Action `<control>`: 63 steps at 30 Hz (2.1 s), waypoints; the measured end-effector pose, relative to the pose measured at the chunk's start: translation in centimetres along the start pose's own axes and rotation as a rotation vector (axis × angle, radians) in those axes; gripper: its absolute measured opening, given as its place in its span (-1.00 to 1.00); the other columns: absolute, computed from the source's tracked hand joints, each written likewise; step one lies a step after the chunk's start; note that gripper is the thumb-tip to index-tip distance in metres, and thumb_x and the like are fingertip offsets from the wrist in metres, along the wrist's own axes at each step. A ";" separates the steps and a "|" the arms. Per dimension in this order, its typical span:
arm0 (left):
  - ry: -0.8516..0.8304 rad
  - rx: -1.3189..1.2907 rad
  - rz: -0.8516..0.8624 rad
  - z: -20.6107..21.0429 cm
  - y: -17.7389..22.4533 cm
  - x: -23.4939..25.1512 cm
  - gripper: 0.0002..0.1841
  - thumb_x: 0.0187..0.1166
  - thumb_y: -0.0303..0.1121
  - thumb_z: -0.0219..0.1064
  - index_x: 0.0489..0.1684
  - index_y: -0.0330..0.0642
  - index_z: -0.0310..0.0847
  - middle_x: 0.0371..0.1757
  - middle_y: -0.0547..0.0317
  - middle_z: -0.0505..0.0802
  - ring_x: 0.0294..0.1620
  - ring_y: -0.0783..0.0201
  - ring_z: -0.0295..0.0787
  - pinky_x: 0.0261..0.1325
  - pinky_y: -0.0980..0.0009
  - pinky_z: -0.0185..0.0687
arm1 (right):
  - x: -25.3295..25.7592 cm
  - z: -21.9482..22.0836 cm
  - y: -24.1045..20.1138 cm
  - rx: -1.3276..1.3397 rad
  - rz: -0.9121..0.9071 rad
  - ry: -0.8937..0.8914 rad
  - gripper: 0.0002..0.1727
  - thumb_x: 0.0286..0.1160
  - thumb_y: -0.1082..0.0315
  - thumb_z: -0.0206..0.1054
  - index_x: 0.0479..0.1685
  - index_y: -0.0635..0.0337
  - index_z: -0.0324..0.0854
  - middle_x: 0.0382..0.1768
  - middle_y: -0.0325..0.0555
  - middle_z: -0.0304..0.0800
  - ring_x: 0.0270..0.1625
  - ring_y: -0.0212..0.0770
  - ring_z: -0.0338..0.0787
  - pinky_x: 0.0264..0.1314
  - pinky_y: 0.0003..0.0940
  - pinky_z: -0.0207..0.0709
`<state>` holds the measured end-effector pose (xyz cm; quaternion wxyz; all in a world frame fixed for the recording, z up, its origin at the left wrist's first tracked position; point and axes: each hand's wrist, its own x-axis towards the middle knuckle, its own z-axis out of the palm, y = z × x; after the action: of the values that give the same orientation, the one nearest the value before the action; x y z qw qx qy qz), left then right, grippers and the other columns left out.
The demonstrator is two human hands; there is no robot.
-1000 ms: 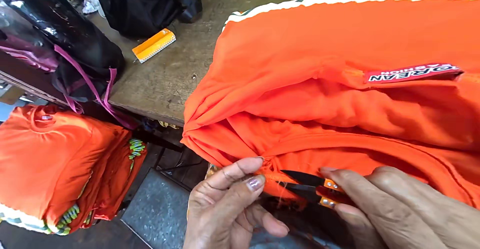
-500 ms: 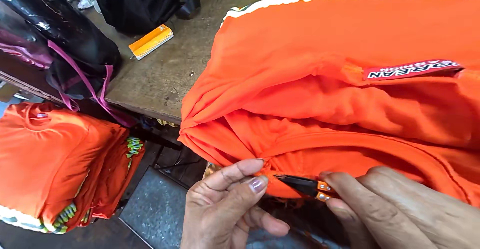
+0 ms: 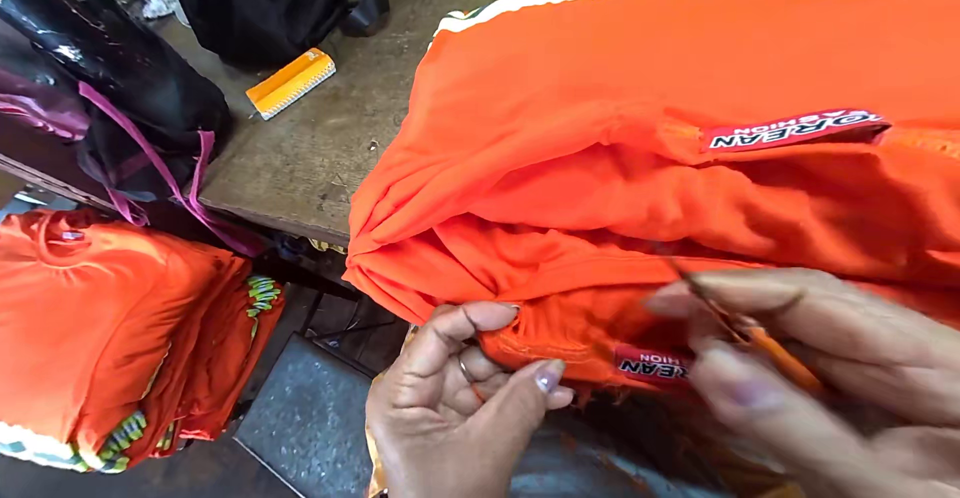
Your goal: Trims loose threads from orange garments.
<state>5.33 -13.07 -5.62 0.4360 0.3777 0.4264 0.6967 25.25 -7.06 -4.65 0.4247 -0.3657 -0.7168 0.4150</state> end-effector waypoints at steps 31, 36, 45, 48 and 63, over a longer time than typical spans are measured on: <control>0.021 -0.371 -0.353 -1.1 2.0 0.2 -0.80 0.59 -0.65 0.30 0.07 -0.47 0.77 -0.12 -0.30 0.88 -0.32 0.16 0.94 -0.32 0.33 0.89 | -2.0 1.0 0.8 -0.753 -0.386 0.053 -0.56 0.87 0.07 -0.03 0.18 0.19 0.66 -0.47 -0.01 0.51 -0.46 -0.08 0.49 -0.47 -0.24 0.26; 0.044 -0.410 -0.407 -1.1 2.3 0.4 -0.79 0.60 -0.66 0.28 0.06 -0.47 0.78 -0.16 -0.28 0.90 -0.32 0.18 0.95 -0.31 0.37 0.89 | -1.6 1.8 1.3 -0.727 -0.427 0.093 -0.53 0.89 0.05 -0.07 0.24 0.17 0.66 -0.45 -0.02 0.54 -0.44 -0.11 0.50 -0.44 -0.27 0.28; 0.051 -0.402 -0.408 -1.0 2.3 0.2 -0.78 0.58 -0.68 0.27 0.06 -0.46 0.79 -0.17 -0.26 0.91 -0.33 0.20 0.95 -0.35 0.39 0.88 | -1.1 1.9 1.0 -0.737 -0.428 0.060 -0.56 0.86 0.06 -0.01 0.09 0.22 0.66 -0.49 -0.03 0.53 -0.48 -0.11 0.48 -0.48 -0.26 0.25; 0.047 -0.392 -0.411 -1.0 2.3 0.2 -0.78 0.59 -0.67 0.28 0.06 -0.46 0.79 -0.17 -0.26 0.91 -0.31 0.19 0.96 -0.35 0.39 0.88 | -0.8 2.2 1.1 -0.728 -0.458 0.072 -0.58 0.86 0.06 0.03 0.08 0.20 0.66 -0.49 -0.06 0.51 -0.48 -0.14 0.46 -0.47 -0.28 0.24; -0.067 0.030 -0.017 -0.6 0.9 -0.2 -0.62 0.36 -0.68 0.52 0.18 -0.39 0.72 0.00 -0.17 0.88 -0.24 0.10 0.95 -0.14 0.21 0.96 | -0.9 0.3 1.0 0.016 0.009 0.092 -0.51 0.90 -0.10 -0.14 0.13 -0.07 0.67 -0.48 -0.50 0.55 -0.52 -0.66 0.44 -0.52 -0.68 0.33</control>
<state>4.67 -13.67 -5.04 0.4503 0.4038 0.4253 0.6733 25.45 -7.53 -5.87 0.4582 -0.3841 -0.6916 0.4052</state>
